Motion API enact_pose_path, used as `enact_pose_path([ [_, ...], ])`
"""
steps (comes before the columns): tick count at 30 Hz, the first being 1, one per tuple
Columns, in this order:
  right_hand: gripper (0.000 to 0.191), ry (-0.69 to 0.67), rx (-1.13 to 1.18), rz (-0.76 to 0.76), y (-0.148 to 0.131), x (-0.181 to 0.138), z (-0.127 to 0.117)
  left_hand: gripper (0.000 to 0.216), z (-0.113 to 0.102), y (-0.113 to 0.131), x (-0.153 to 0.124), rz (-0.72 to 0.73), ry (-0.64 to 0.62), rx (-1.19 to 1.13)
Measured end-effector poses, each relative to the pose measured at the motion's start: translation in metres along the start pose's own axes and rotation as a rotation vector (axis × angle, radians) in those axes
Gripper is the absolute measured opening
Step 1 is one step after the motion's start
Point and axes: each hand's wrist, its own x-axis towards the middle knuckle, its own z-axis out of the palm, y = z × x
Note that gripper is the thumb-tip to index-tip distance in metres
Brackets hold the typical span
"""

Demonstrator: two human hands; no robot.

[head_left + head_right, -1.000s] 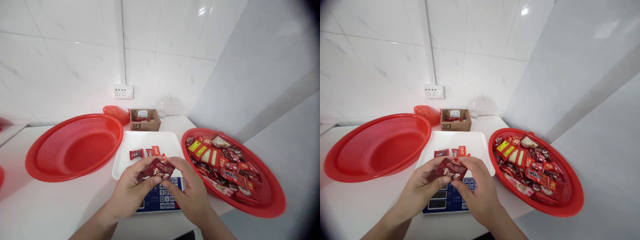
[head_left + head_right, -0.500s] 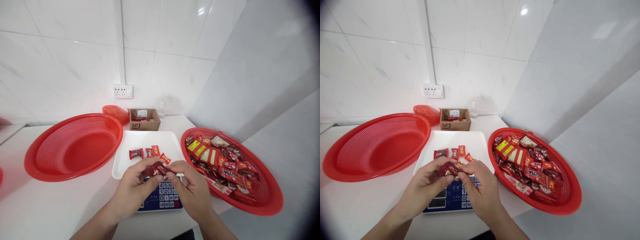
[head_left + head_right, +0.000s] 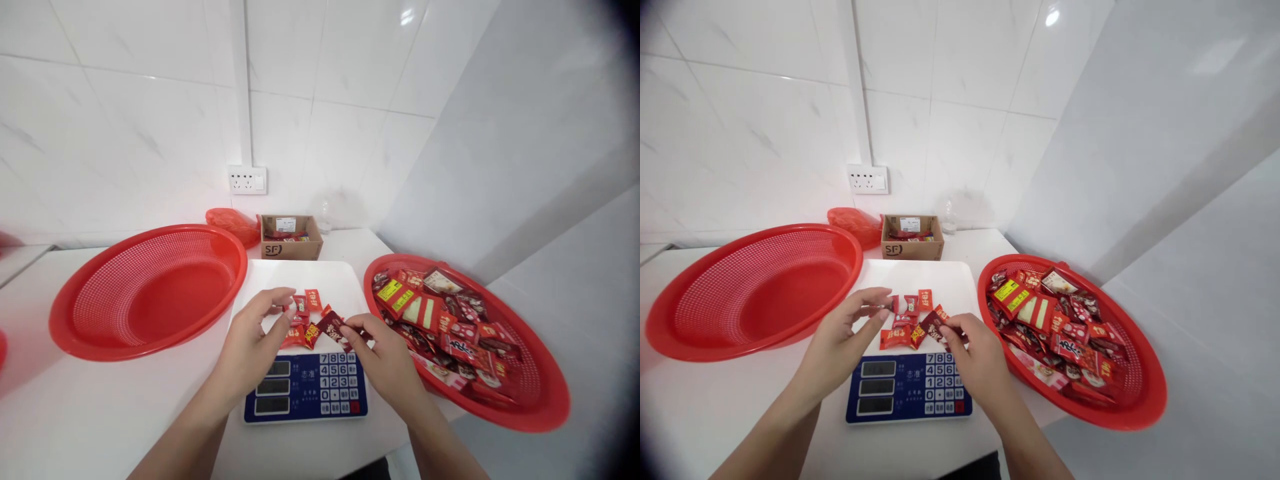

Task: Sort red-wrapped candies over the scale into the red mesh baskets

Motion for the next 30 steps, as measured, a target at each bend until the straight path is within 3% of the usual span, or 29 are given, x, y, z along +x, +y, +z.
enact_pose_path([
  [4, 0.022, -0.073, -0.146, 0.057, 0.014, 0.004, 0.004, 0.024, 0.0, -0.013, 0.004, 0.138, -0.182, 0.282],
  [9, 0.025, -0.073, -0.235, -0.087, 0.015, 0.001, 0.008, 0.03, 0.01, -0.029, 0.003, 0.277, -0.367, 0.601],
  [13, 0.021, -0.134, -0.22, -0.108, 0.012, -0.002, 0.01, 0.029, 0.012, -0.035, 0.004, 0.246, -0.4, 0.698],
  [21, 0.019, -0.08, -0.267, -0.139, 0.014, 0.012, 0.023, 0.029, 0.01, -0.033, 0.006, 0.223, -0.386, 0.714],
  [30, 0.028, -0.077, -0.32, -0.065, 0.032, 0.031, 0.02, 0.034, 0.012, -0.033, 0.004, 0.256, -0.445, 0.661],
])
